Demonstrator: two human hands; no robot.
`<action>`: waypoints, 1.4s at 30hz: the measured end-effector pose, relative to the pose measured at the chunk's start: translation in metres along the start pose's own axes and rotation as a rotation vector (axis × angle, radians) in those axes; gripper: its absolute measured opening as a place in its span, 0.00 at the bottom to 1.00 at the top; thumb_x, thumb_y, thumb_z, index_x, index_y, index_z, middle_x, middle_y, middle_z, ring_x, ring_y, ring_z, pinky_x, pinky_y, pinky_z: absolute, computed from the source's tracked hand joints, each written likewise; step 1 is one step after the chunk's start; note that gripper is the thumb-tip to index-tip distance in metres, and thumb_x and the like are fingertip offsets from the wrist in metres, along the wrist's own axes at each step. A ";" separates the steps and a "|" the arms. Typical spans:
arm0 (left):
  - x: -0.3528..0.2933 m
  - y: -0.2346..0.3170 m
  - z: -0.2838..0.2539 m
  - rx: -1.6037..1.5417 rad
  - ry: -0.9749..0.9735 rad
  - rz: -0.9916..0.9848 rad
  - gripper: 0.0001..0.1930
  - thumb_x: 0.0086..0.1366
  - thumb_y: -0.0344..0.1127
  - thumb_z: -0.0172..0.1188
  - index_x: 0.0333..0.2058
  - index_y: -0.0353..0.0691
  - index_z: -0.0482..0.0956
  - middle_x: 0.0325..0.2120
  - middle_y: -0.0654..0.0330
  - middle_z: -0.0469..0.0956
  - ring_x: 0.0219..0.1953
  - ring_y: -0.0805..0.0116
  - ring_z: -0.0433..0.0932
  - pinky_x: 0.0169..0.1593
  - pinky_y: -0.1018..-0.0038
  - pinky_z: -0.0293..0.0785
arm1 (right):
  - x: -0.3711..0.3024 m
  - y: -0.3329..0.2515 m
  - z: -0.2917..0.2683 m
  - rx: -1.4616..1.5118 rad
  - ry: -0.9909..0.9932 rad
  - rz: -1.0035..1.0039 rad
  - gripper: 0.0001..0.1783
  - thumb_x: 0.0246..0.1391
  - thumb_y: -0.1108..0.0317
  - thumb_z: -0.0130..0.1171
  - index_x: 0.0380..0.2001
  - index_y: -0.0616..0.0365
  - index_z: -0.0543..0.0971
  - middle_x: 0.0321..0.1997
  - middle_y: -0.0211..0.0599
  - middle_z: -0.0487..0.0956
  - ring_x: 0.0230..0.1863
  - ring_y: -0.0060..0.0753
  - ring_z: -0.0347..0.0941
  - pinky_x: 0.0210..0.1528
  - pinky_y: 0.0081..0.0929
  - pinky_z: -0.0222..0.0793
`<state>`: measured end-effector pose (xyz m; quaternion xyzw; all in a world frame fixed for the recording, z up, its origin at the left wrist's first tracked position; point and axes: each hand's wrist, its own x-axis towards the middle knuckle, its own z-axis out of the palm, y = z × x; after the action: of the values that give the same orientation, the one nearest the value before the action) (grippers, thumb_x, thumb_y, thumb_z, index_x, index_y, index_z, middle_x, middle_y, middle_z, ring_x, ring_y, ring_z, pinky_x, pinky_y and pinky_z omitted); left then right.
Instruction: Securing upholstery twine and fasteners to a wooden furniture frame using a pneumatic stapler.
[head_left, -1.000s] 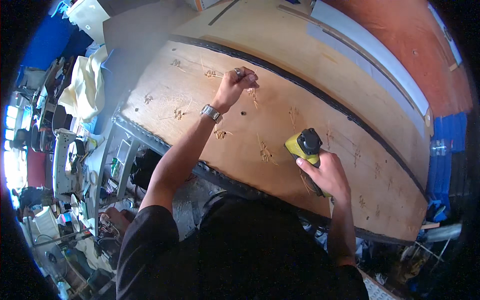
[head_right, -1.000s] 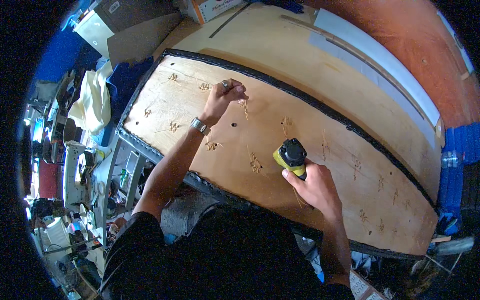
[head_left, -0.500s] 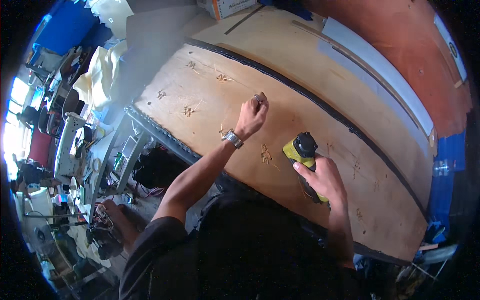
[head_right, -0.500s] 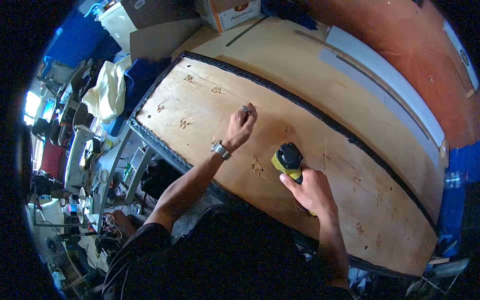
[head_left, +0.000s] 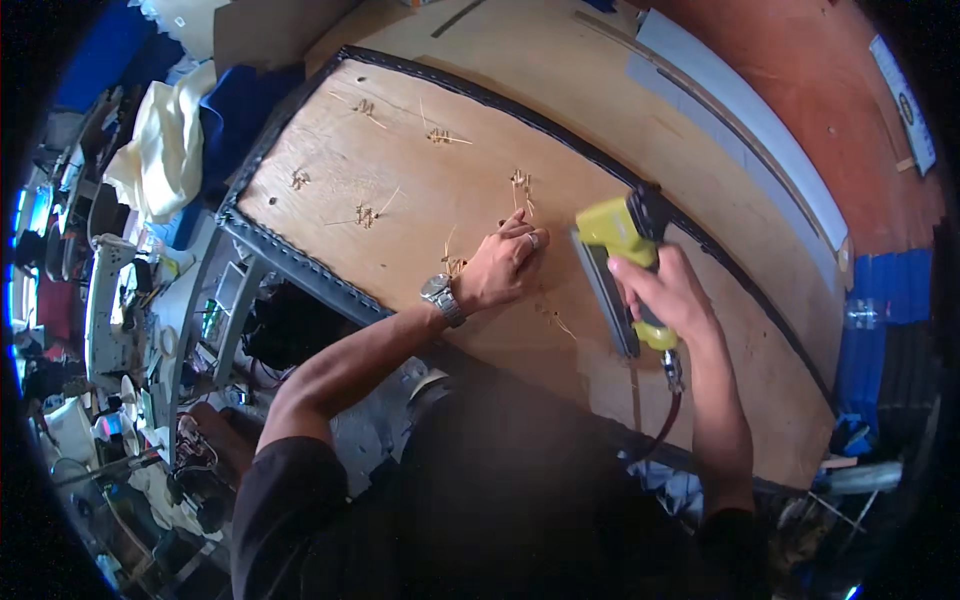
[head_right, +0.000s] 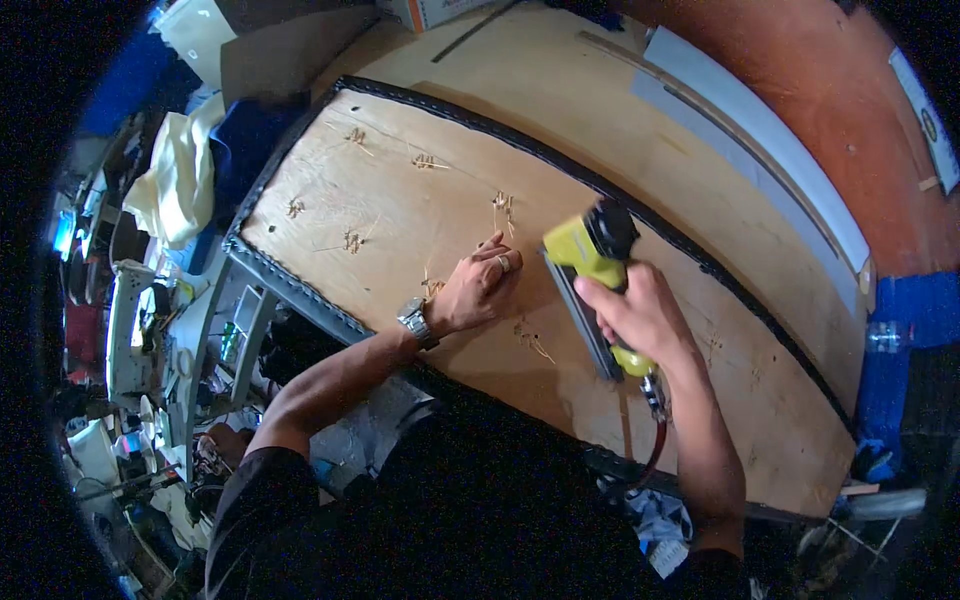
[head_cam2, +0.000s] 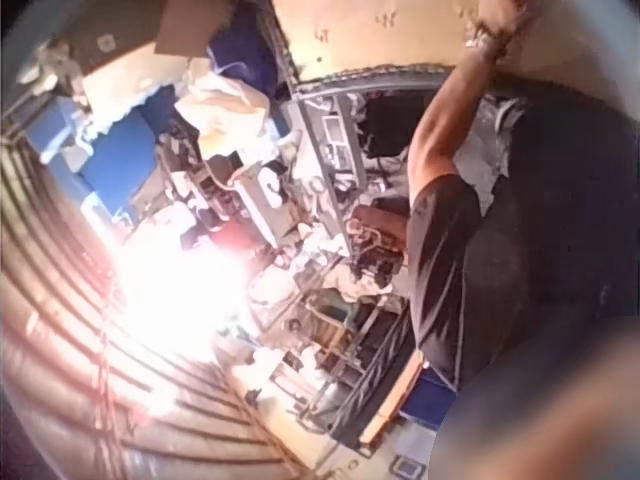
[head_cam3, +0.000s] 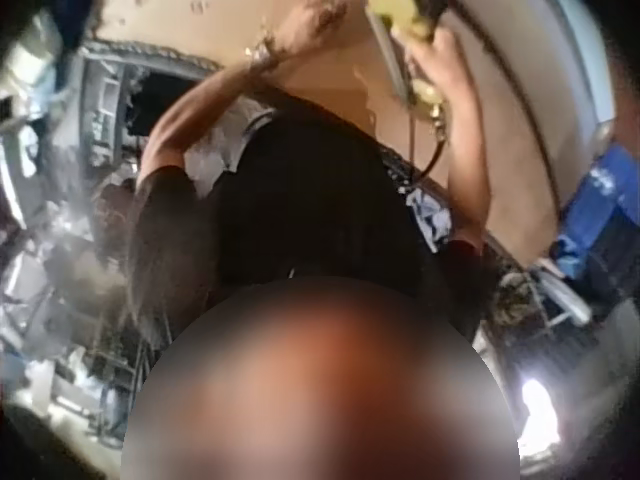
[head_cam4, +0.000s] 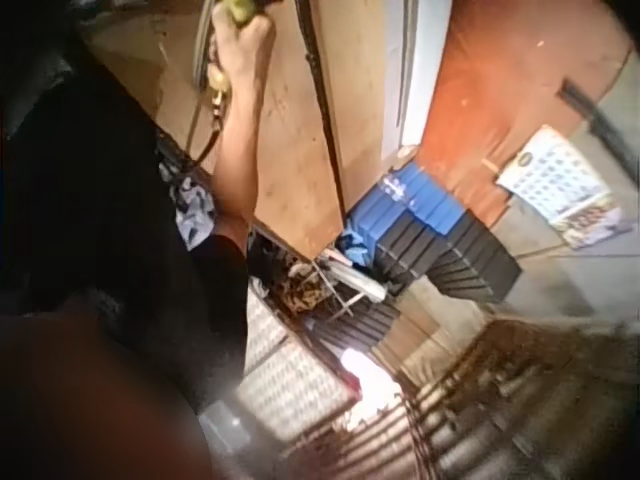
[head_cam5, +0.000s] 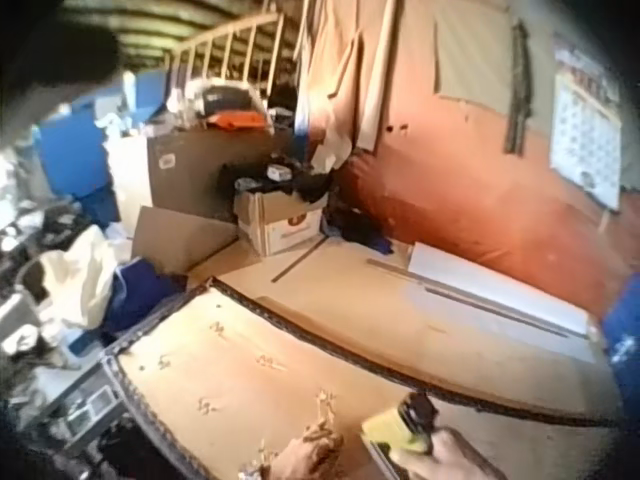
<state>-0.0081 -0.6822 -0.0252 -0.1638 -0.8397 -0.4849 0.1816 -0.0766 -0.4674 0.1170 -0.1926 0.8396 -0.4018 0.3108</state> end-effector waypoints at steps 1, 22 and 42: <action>-0.002 -0.001 -0.002 -0.033 -0.024 -0.011 0.03 0.58 0.22 0.50 0.28 0.36 0.67 0.23 0.52 0.68 0.32 0.48 0.72 0.60 0.54 0.62 | 0.010 -0.013 0.004 -0.027 0.001 0.003 0.14 0.58 0.65 0.58 0.21 0.62 0.74 0.14 0.29 0.72 0.14 0.20 0.69 0.17 0.22 0.65; -0.001 -0.015 -0.008 -0.295 0.040 0.043 0.03 0.51 0.22 0.54 0.27 0.34 0.72 0.22 0.49 0.73 0.31 0.47 0.73 0.40 0.58 0.70 | 0.068 -0.041 0.053 -0.396 0.037 -0.022 0.12 0.56 0.65 0.59 0.26 0.64 0.77 0.13 0.29 0.72 0.13 0.20 0.70 0.18 0.23 0.66; 0.081 -0.114 -0.062 0.473 -0.068 0.192 0.08 0.55 0.39 0.62 0.34 0.47 0.78 0.36 0.65 0.73 0.44 0.62 0.72 0.48 0.63 0.67 | 0.068 -0.043 0.050 -0.096 0.032 0.171 0.10 0.58 0.65 0.59 0.27 0.62 0.77 0.14 0.26 0.71 0.15 0.17 0.68 0.19 0.22 0.64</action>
<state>-0.1217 -0.7828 -0.0454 -0.2118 -0.9159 -0.2500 0.2318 -0.0893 -0.5603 0.1016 -0.1287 0.8760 -0.3361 0.3210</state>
